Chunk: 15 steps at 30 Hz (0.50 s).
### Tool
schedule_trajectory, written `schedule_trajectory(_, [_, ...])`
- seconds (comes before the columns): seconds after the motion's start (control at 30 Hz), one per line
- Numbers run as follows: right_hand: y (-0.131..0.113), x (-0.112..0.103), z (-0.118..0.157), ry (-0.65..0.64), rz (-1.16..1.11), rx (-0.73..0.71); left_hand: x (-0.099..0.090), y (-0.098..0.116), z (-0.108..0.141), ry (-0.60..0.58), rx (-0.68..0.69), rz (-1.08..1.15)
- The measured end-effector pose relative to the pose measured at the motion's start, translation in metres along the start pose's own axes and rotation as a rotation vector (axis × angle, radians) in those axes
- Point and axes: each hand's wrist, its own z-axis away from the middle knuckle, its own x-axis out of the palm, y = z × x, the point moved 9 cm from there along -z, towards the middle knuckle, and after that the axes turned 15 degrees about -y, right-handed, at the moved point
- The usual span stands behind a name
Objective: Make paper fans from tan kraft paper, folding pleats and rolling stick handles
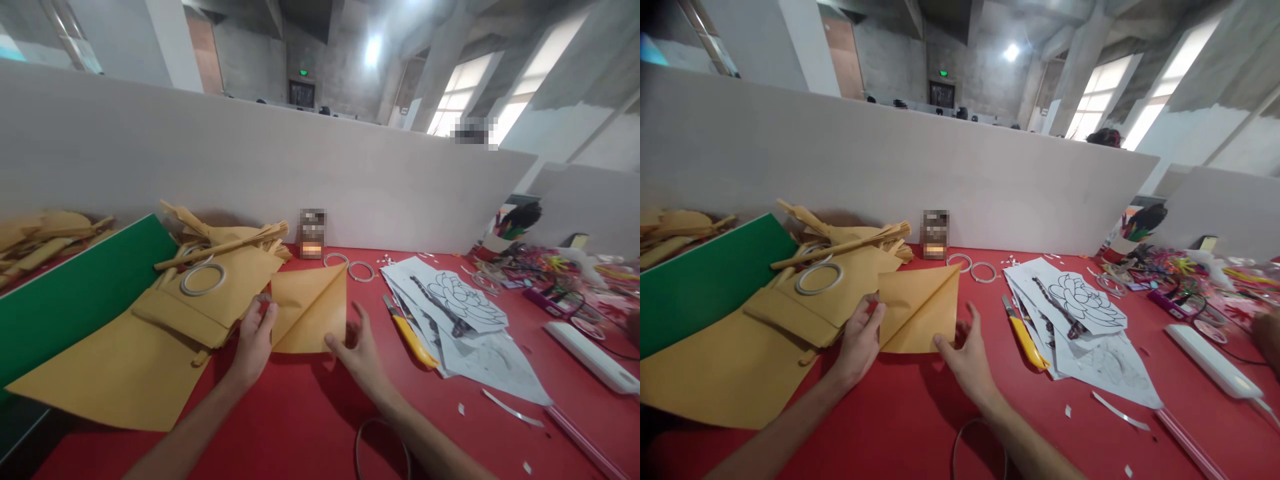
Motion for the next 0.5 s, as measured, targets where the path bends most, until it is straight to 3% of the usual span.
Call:
schedule_trajectory(0.07, [-0.001,-0.001,-0.003,-0.046,0.028,0.036,0.002,-0.002,-0.001,-0.001,0.004,0.167])
schedule_trajectory(0.17, [-0.020,-0.029,0.001,0.114,0.150,-0.017,0.015,-0.007,-0.001,-0.096,-0.056,0.334])
schedule_trajectory(0.27, [-0.059,-0.061,0.019,0.368,0.304,-0.277,0.031,-0.015,0.003,-0.267,-0.137,0.406])
schedule_trajectory(0.33, [-0.085,-0.068,0.034,0.432,0.419,-0.511,0.041,-0.020,0.008,-0.372,-0.186,0.418])
schedule_trajectory(0.43, [-0.107,-0.053,0.040,0.263,0.594,-0.756,0.048,-0.025,0.013,-0.458,-0.227,0.429])
schedule_trajectory(0.5, [-0.105,-0.036,0.033,0.085,0.736,-0.750,0.049,-0.025,0.012,-0.455,-0.236,0.416])
